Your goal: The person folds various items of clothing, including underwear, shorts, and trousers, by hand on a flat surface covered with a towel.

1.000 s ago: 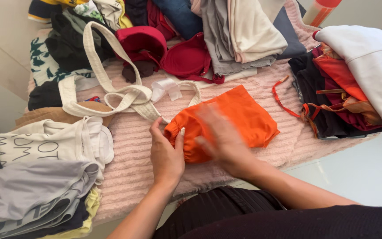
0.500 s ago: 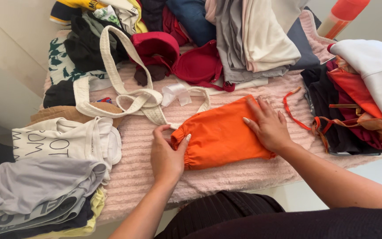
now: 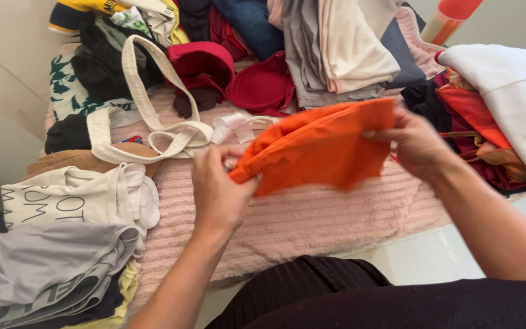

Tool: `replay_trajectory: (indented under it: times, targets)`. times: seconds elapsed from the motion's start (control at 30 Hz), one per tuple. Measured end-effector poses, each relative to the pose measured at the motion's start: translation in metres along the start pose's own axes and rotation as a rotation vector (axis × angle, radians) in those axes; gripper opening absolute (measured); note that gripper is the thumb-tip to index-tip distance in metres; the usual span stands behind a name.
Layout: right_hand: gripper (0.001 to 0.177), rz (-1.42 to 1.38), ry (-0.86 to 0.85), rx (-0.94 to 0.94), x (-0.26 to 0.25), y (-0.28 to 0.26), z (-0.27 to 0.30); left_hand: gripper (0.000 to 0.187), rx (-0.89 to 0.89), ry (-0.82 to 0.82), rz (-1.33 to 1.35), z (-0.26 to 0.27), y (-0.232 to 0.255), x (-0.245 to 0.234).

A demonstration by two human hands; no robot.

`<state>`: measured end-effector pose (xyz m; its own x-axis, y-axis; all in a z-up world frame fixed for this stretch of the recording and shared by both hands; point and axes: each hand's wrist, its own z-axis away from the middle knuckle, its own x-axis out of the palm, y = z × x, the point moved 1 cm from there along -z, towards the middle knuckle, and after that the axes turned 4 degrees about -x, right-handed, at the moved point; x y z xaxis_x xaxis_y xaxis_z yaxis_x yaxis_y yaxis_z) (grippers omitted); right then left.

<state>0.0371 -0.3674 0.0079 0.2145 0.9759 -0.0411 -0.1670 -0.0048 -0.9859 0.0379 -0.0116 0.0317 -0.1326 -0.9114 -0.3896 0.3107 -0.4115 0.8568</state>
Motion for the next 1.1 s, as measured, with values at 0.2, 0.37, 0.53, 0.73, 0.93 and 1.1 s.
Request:
replay_trajectory:
  times: [0.2, 0.37, 0.53, 0.73, 0.93, 1.1]
  targets:
    - [0.017, 0.122, -0.077, -0.367, -0.05, 0.011, 0.025, 0.034, 1.085, 0.324, -0.574, 0.007, -0.013, -0.012]
    - [0.018, 0.598, 0.062, -0.108, -0.049, 0.06, 0.055, 0.056, 1.12, -0.032, -0.685, 0.017, -0.055, -0.007]
    - [0.02, 0.976, 0.316, -0.642, 0.031, 0.047, 0.089, 0.044, 0.88, -0.032, -0.671, 0.011, -0.053, 0.016]
    - [0.055, 0.859, -0.141, -0.697, 0.134, 0.059, 0.085, 0.066, 0.912, 0.092, -1.003, -0.006, -0.04, 0.071]
    - [0.07, 1.354, -0.175, -0.621, 0.074, 0.07, 0.066, 0.082, 0.601, -0.24, -1.184, 0.005, -0.041, 0.051]
    - [0.073, 1.519, -0.005, -0.08, 0.01, 0.068, 0.038, 0.087, 0.561, -0.302, -1.238, 0.01, -0.025, 0.049]
